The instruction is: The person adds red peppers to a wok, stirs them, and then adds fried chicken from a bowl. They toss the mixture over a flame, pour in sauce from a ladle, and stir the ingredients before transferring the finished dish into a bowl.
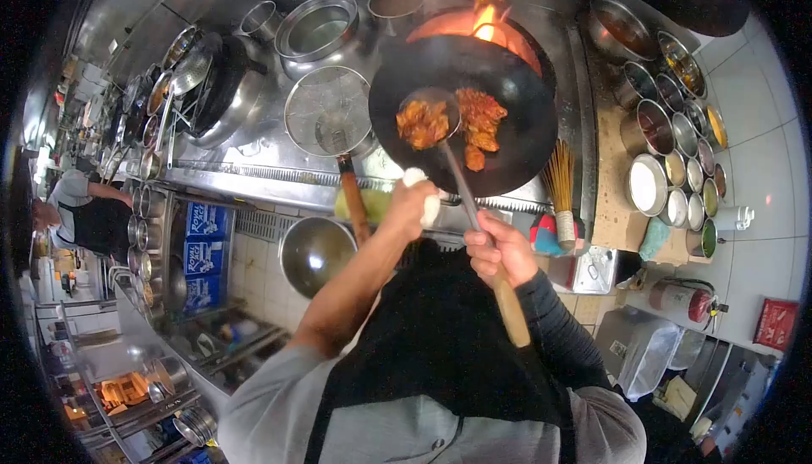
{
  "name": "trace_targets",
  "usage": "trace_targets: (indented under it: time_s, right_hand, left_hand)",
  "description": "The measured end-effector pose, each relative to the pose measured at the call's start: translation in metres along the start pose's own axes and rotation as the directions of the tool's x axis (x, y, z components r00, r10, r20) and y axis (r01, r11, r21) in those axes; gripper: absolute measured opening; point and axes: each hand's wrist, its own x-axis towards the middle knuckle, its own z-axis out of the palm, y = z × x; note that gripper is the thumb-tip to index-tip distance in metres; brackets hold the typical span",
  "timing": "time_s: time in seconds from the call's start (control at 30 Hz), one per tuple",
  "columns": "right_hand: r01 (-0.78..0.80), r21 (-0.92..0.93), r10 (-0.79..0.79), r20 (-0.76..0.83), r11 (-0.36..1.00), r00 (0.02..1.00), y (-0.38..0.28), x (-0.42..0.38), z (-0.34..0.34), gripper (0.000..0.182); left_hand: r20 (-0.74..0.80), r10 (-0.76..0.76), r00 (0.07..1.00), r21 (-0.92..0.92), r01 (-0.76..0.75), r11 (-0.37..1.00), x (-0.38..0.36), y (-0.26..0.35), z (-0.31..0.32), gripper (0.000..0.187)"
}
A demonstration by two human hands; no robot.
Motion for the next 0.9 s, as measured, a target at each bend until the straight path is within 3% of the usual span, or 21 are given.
trace_targets:
  time_s: [0.07,0.1,0.17,0.27,0.37,0.43,0.53,0.6,0.63,0.7,0.77,0.83,0.9]
  right_hand:
    - [-0.063,0.050,0.063,0.008,0.997,0.998,0.001,0.007,0.001,0.019]
    - [-0.062,0.048,0.062,0.012,0.997,0.998,-0.001,0.009,0.000,0.019]
    - [-0.111,0.132,0.099,0.094,0.985,0.991,-0.003,0.010,-0.002,0.019]
    - [-0.078,0.106,0.072,0.060,0.991,0.996,-0.004,0.006,0.004,0.019]
    - [-0.016,0.057,0.015,0.019,0.998,1.000,-0.005,0.003,0.005,0.018]
    - [0.025,0.038,-0.025,-0.006,0.999,1.000,-0.006,0.002,0.007,0.018]
    - [0.110,-0.015,-0.111,-0.040,0.994,0.993,-0.004,-0.002,0.015,0.022]
    - [0.200,-0.194,-0.226,-0.125,0.960,0.966,-0.001,-0.009,0.027,0.027]
    - [0.205,-0.196,-0.233,-0.135,0.959,0.963,0.003,-0.011,0.027,0.027]
    - [0.314,-0.273,-0.347,-0.083,0.909,0.934,0.011,-0.015,0.024,0.033]
    - [0.358,-0.251,-0.383,-0.056,0.899,0.922,0.020,-0.003,0.004,0.034]
    - [0.322,-0.263,-0.382,-0.224,0.909,0.896,0.029,0.009,0.004,0.032]
    - [0.289,-0.065,-0.295,-0.116,0.955,0.948,0.025,0.016,-0.006,0.033]
  left_hand:
    - [0.061,-0.099,0.993,-0.204,0.109,0.973,-0.003,0.004,0.000,0.008]
    - [0.085,-0.143,0.986,-0.194,0.158,0.968,0.004,-0.010,-0.008,0.009]
    - [0.089,-0.064,0.994,-0.213,0.082,0.974,-0.004,-0.014,-0.008,0.009]
    - [0.038,-0.062,0.997,-0.310,0.071,0.948,-0.009,-0.009,-0.004,0.006]
    - [0.047,-0.019,0.999,-0.282,0.032,0.959,-0.017,-0.008,-0.005,0.006]
    - [0.114,-0.037,0.993,-0.250,0.065,0.966,-0.009,-0.022,-0.017,0.013]
    - [0.083,-0.078,0.993,-0.263,0.098,0.960,-0.012,-0.025,-0.020,0.011]
    - [0.087,-0.088,0.992,-0.260,0.108,0.960,-0.012,-0.024,-0.021,0.010]
    - [0.082,-0.095,0.992,-0.257,0.113,0.960,-0.012,-0.025,-0.022,0.010]
    - [0.079,-0.099,0.992,-0.248,0.116,0.962,-0.008,-0.034,-0.026,0.015]
    - [0.087,-0.107,0.990,-0.227,0.125,0.966,-0.005,-0.031,-0.027,0.020]
    - [0.109,-0.103,0.989,-0.254,0.127,0.959,-0.009,-0.023,-0.027,0.012]
    - [0.054,-0.116,0.992,-0.239,0.125,0.963,-0.009,-0.020,-0.027,0.010]
